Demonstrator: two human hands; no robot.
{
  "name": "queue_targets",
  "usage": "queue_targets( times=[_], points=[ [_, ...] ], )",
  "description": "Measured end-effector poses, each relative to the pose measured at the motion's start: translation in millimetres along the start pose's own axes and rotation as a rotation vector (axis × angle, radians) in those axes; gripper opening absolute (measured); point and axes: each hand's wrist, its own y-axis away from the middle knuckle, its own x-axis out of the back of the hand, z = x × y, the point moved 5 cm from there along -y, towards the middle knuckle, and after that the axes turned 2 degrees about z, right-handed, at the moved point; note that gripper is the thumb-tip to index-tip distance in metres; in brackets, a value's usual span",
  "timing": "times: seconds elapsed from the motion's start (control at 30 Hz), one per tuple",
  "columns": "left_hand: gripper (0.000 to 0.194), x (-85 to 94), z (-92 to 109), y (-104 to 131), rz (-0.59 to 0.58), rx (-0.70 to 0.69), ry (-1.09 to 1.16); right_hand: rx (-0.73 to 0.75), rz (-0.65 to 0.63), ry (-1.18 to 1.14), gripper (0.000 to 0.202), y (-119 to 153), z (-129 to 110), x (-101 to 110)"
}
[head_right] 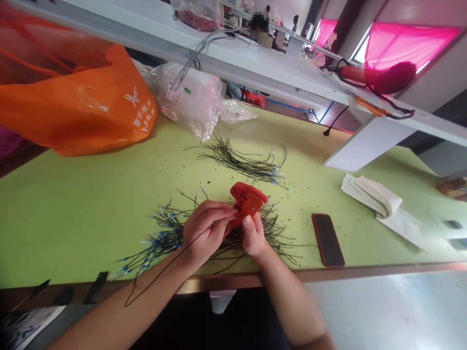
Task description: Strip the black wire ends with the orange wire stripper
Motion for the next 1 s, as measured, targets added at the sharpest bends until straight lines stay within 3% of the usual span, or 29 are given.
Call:
queue_targets(
  times=[0.6,1.0],
  points=[
    [0.015,3.9,0.0,-3.6,0.046,0.034,0.0,-0.085,-0.078,-0.051,0.069,-0.8,6.9,-2.6],
    [0.015,2.0,1.2,-1.8,0.007,0.019,-0.016,-0.028,0.029,-0.023,0.056,-2.0,2.4,-1.0]
  ],
)
